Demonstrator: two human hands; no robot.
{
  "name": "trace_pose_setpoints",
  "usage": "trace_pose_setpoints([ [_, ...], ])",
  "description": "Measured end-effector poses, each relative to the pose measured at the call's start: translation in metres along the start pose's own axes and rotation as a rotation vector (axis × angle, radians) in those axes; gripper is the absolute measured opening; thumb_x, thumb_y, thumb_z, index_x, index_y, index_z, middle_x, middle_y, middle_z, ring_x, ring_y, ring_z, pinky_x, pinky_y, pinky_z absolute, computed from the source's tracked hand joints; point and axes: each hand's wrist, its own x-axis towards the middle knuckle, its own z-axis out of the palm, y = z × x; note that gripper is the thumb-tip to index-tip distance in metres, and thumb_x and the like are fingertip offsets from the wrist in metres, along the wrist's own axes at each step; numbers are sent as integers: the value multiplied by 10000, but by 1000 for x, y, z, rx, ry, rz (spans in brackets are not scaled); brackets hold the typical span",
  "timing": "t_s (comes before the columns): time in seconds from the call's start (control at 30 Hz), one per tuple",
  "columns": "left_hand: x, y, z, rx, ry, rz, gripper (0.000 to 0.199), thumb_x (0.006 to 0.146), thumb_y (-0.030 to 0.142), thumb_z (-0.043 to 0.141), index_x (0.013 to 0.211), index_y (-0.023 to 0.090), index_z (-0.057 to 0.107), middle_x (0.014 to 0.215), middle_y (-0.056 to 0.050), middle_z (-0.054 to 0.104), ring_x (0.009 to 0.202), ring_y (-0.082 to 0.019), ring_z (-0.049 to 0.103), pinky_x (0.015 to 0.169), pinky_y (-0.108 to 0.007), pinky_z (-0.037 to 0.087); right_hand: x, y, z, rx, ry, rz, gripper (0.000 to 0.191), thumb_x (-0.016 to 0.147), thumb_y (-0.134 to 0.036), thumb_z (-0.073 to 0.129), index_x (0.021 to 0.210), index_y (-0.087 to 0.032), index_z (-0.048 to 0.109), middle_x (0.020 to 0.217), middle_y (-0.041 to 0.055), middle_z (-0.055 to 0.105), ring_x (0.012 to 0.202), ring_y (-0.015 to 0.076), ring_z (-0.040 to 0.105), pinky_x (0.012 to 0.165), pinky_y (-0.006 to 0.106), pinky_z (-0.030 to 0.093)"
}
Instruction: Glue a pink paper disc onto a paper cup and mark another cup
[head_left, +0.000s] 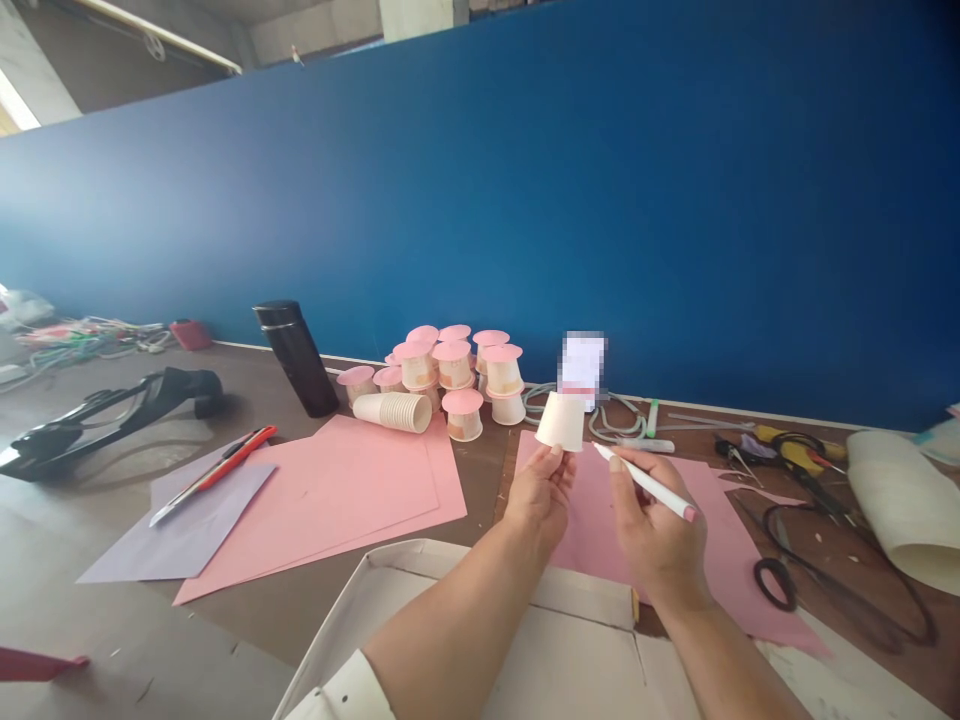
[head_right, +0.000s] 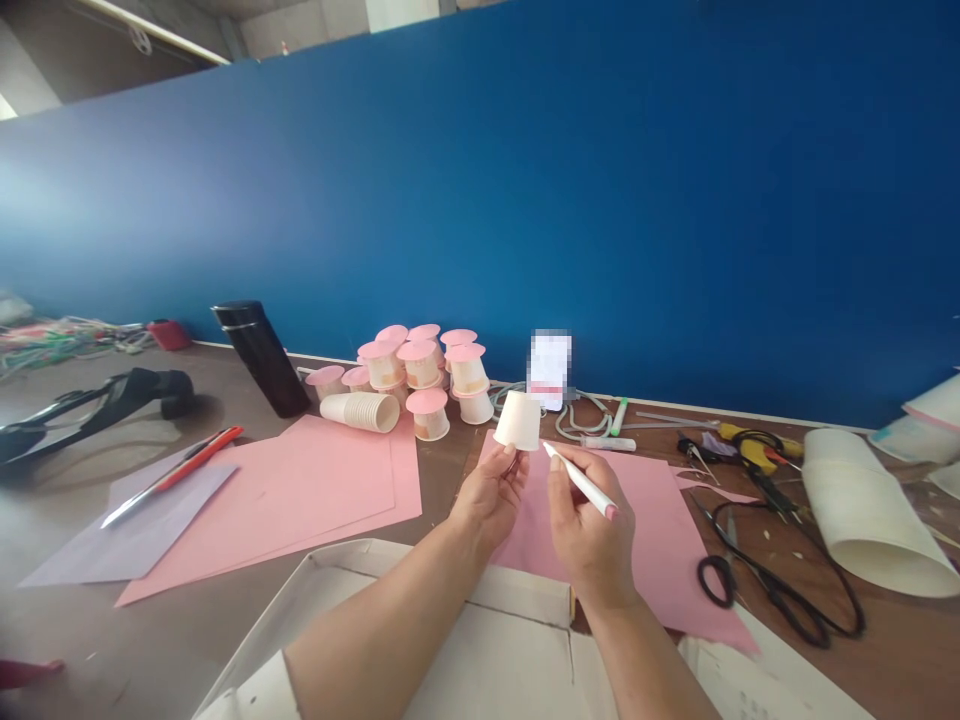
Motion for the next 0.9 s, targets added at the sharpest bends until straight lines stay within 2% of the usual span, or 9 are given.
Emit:
trace_pose_setpoints([
  [0.53, 0, -7, -2, 24, -37, -29, 85, 788, 13, 613, 807, 54, 684, 919, -114, 686, 798, -119, 673, 809, -190, 557, -3, 2, 3, -23, -10, -79, 242, 860, -390, 550, 981, -210, 658, 934, 59, 700, 820, 183, 647, 723, 283, 504],
  [0.9, 0, -9, -4, 64, -70, -29, 43, 764, 41, 666, 801, 47, 687, 912, -115, 684, 788, -116, 670, 806, -174, 544, -4, 0, 3, -46, -33, -62, 272, 859, -411, 541, 983, -198, 656, 930, 73, 701, 814, 193, 651, 711, 290, 508],
])
